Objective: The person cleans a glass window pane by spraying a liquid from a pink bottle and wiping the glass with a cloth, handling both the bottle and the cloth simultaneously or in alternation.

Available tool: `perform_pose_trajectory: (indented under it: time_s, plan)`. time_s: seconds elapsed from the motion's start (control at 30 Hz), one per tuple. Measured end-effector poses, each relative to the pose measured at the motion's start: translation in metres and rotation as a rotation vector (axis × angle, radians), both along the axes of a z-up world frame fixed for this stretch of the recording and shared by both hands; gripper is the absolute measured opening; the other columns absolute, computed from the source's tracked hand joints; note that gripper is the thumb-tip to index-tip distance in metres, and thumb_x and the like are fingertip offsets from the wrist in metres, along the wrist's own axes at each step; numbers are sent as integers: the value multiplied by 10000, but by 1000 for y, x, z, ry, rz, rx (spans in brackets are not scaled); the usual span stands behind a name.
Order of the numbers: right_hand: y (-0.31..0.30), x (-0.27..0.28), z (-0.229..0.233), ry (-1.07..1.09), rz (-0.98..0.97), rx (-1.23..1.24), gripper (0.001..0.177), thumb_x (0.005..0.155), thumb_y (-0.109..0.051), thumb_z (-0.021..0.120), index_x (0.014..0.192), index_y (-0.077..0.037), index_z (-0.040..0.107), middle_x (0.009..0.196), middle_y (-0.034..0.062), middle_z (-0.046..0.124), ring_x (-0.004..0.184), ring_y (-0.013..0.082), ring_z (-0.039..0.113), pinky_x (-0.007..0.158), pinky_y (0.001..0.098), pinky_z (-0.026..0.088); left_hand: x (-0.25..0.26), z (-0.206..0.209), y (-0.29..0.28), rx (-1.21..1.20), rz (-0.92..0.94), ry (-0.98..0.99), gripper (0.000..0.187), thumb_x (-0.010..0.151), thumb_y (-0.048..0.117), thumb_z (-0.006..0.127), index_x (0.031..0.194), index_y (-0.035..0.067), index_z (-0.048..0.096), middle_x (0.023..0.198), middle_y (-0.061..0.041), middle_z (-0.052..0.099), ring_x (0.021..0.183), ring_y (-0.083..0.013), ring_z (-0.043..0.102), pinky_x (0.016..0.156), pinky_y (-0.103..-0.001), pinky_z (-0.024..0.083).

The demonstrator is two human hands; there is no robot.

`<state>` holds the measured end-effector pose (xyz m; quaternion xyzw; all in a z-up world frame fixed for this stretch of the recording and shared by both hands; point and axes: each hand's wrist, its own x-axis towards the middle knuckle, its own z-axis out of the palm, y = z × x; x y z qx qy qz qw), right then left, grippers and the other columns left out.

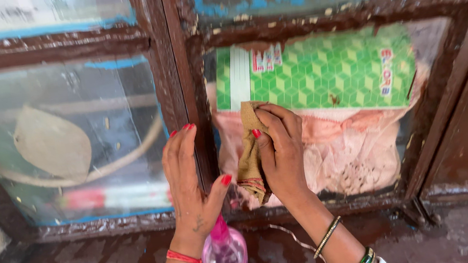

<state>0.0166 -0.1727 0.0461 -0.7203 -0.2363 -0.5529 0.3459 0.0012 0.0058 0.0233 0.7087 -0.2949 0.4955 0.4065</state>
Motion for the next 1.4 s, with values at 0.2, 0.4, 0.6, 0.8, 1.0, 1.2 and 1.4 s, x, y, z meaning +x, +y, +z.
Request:
perform_pose_trajectory:
  time_s: [0.2,0.4,0.6,0.8,1.0,1.2,1.4]
  plan:
    - [5,7,54,-106,18,-29,350,948,33,603,1296,-11,593,1348,129,560,1264,341,505,1098,423,421,16,58,-17,38,90,-161,819,902,506,648,1541,45,425,1551,-194,445,1495,-419,357,1274,-562,194]
    - [7,20,115,-300,-4,-56,354,927,41,624,1278,-5,612,1333,143,575,1255,358,530,1101,441,431,35,123,-19,54,139,-299,769,920,487,656,1533,68,455,1545,-179,454,1508,-402,351,1290,-598,145]
    - [7,32,188,-419,-46,-77,366,912,40,647,1271,-31,638,1324,126,598,1227,342,541,1079,428,445,57,200,-20,36,230,-434,695,973,467,665,1520,83,476,1537,-154,465,1494,-393,358,1277,-597,162]
    - [13,58,255,-522,-99,-68,361,860,40,676,1208,-44,637,1270,107,611,1205,340,545,1064,436,433,87,268,-33,-4,375,-500,577,1074,398,572,1533,63,474,1564,-170,441,1491,-405,328,1232,-628,155]
    - [22,85,268,-626,-275,-157,225,927,-77,631,1150,-53,640,1269,87,637,1263,302,575,1055,427,432,110,280,-46,12,424,-533,524,1089,365,469,1486,25,506,1542,-154,500,1502,-380,356,1241,-573,202]
    - [17,89,261,-616,-337,-211,265,949,-124,591,1192,-38,655,1320,104,627,1326,286,555,1111,437,419,116,277,-44,23,419,-559,542,1087,357,467,1484,-9,514,1552,-182,509,1513,-391,366,1247,-545,247]
    - [-17,87,260,-595,-456,-286,257,950,-139,631,1193,-63,671,1329,73,638,1330,257,562,1145,453,403,116,278,-44,67,429,-554,574,1068,376,477,1480,-22,503,1562,-201,489,1512,-403,345,1230,-539,258]
